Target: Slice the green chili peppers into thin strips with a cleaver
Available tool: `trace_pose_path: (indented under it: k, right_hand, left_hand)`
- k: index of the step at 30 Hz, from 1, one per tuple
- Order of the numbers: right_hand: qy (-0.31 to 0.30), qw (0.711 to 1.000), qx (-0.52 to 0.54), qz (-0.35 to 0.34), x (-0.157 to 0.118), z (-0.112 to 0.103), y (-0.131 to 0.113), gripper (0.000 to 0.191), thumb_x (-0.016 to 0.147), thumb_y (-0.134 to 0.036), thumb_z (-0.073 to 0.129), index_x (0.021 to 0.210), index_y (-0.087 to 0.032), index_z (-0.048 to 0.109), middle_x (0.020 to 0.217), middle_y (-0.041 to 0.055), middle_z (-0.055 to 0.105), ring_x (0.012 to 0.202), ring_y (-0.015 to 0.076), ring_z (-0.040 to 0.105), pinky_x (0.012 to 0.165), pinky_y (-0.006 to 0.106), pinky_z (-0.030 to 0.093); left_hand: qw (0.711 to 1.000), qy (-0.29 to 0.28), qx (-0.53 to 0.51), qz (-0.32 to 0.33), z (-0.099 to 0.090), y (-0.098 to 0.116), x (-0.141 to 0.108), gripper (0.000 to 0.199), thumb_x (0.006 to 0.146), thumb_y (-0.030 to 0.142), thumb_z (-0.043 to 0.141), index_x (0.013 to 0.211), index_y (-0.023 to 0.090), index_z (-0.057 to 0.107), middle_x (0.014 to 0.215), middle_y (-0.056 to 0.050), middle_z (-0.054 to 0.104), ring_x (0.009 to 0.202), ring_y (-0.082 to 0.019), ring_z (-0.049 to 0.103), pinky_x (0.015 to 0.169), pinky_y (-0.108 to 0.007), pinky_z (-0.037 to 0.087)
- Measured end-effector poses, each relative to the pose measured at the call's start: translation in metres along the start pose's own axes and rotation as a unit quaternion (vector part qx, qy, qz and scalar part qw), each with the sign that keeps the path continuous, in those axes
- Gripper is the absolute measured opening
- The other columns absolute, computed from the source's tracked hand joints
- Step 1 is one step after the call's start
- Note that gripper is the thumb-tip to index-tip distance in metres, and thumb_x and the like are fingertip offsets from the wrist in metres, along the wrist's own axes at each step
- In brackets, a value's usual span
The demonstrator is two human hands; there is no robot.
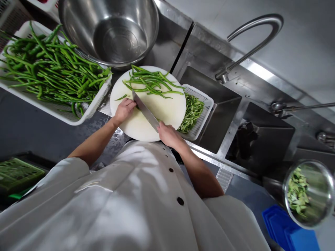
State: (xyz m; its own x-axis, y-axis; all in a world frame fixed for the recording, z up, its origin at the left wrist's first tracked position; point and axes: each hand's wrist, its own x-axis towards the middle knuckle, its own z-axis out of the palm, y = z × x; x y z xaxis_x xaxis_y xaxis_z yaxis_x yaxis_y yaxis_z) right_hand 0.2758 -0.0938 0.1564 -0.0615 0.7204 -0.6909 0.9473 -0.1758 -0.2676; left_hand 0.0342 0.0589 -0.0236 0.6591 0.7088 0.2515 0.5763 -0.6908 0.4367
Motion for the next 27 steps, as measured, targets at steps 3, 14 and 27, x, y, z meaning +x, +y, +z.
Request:
trace_pose_path:
  k: [3,14,27]
  right_hand:
    - [0.024,1.000,0.017,-0.010,0.018,0.011,-0.006,0.038,0.114,-0.030,0.028,0.138,-0.013,0.052,0.118,0.0209,0.075,0.110,0.0327,0.072,0.085,0.034,0.046]
    - [0.069,0.980,0.185,0.017,0.000,0.073,0.021,0.031,0.111,-0.035,0.037,0.126,-0.019,0.058,0.085,0.0065,0.075,0.078,0.0235,0.072,0.074,0.029,0.048]
    - [0.174,0.965,0.126,0.151,-0.068,0.068,0.129,0.030,0.107,-0.036,0.041,0.120,-0.019,0.061,0.078,0.0088,0.073,0.070,0.0271,0.070,0.072,0.035,0.047]
  left_hand:
    - [1.000,-0.015,-0.002,0.017,-0.002,0.002,-0.001,0.039,0.109,0.023,0.030,0.099,0.021,0.068,0.100,-0.009,0.070,0.095,-0.022,0.062,0.088,-0.038,0.055]
    - [0.992,0.000,0.103,-0.077,-0.052,-0.043,-0.007,0.033,0.110,0.034,0.040,0.102,0.018,0.068,0.093,-0.011,0.064,0.100,-0.028,0.056,0.095,-0.047,0.044]
    - [0.997,-0.071,0.018,-0.006,0.026,0.085,-0.028,0.033,0.105,0.015,0.048,0.114,0.025,0.078,0.116,-0.010,0.075,0.117,-0.030,0.056,0.098,-0.047,0.040]
